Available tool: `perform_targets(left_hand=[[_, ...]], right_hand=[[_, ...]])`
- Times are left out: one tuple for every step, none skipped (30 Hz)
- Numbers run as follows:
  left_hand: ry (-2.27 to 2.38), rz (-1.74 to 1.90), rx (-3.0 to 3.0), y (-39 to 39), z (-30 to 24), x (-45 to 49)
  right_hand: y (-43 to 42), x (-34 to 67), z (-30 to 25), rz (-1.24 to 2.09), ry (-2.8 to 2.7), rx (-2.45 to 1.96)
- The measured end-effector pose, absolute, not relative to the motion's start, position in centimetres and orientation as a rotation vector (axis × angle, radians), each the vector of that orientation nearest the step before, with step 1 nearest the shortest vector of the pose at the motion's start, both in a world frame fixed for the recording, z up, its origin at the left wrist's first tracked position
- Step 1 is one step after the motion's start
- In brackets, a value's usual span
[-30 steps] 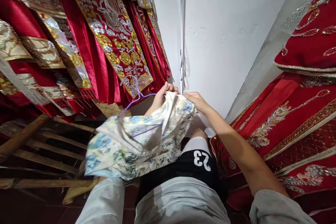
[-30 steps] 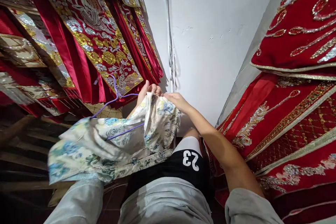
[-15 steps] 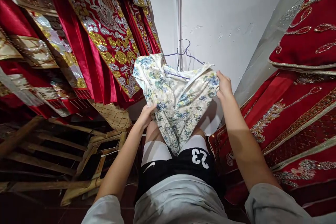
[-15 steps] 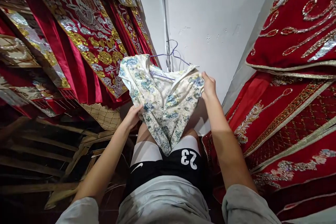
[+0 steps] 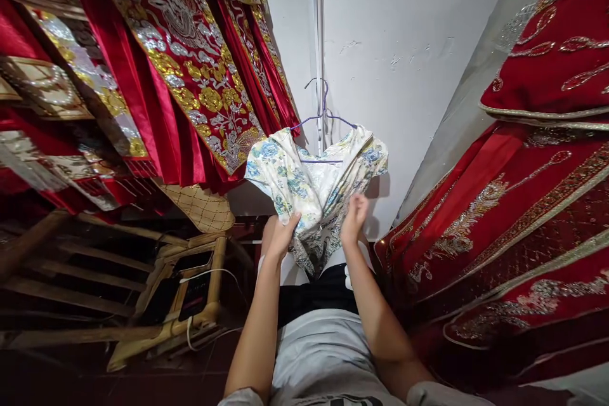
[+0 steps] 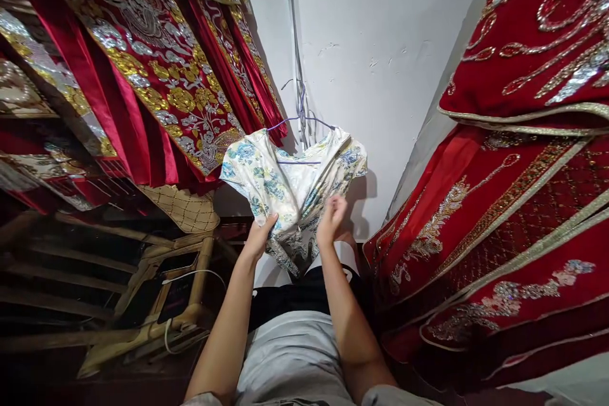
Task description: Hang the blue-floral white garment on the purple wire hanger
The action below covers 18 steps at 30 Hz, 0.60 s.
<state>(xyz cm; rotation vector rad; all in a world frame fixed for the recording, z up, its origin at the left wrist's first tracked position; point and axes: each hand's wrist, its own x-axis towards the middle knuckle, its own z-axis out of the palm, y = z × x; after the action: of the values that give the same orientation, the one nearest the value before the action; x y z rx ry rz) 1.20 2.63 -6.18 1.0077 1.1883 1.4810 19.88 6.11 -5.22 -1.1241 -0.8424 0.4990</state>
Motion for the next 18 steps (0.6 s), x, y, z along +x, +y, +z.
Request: perform_targets(left_hand=[[1.193,1.479,0.996,2.5,-6.1,1.5],[1.196,1.484,0.996,2.5,-5.9,1.6],[1.193,1.497,0.996,2.4,-5.8,1.6],[1.186,1.513,0.991,2.3,-5.6,1.5],[1.177,1.53,0.986,2.1,-5.5,1.4],[1.17,1.54,0.981,2.0,-5.4,1.2],[1.172,1.546,0.975,1.8,-5.3,1.1],[1.179,1.549,0.973,1.7,-5.3,1.0],[1.189,1.548,0.976,1.6,-5.2,1.1],[1.195,1.542,0.981,1.5,-5.2,1.1],[1.195,1.538,0.986,1.5,-5.1,1.3],[1.192,1.535,0.99,1.5,-5.1,1.4],[1.185,1.535,0.994,1.5,-5.1,1.6],[1.18,1.535,0.999,1.6,-5.2,1.7],[1.178,1.538,1.005,1.6,-5.3,1.7],[1.181,1.54,1.015,1.7,-5.4,1.6],[1.186,1.536,1.03,1.8,-5.5,1.5],[1.188,1.515,1.05,1.8,-5.7,1.3]], right_hand=[[5.1,18.5,-6.8,0.68,-0.987,-1.097],[4.2,17.4,-8.0,0.801,-1.112,-1.071],[3.6,16.6,-8.9,0.883,-1.231,-1.035],[3.1,16.2,-9.4,0.934,-1.334,-1.0],[2.8,16.0,-9.6,0.955,-1.413,-0.974],[2.7,16.0,-9.5,0.969,-1.473,-0.952],[2.8,16.2,-9.4,0.991,-1.518,-0.932],[2.9,16.5,-9.2,1.023,-1.547,-0.915],[3.0,16.8,-9.0,1.058,-1.566,-0.895],[3.1,17.0,-8.9,1.094,-1.572,-0.874],[3.3,17.2,-8.9,1.129,-1.569,-0.854],[3.3,17.3,-8.9,1.16,-1.554,-0.844],[3.4,17.3,-9.0,1.187,-1.53,-0.845],[3.4,17.3,-9.1,1.212,-1.502,-0.854],[3.3,17.2,-9.1,1.231,-1.473,-0.869],[3.3,17.1,-9.1,1.242,-1.448,-0.885],[3.2,17.1,-9.0,1.247,-1.43,-0.898],[3.1,17.0,-8.9,1.247,-1.422,-0.908]])
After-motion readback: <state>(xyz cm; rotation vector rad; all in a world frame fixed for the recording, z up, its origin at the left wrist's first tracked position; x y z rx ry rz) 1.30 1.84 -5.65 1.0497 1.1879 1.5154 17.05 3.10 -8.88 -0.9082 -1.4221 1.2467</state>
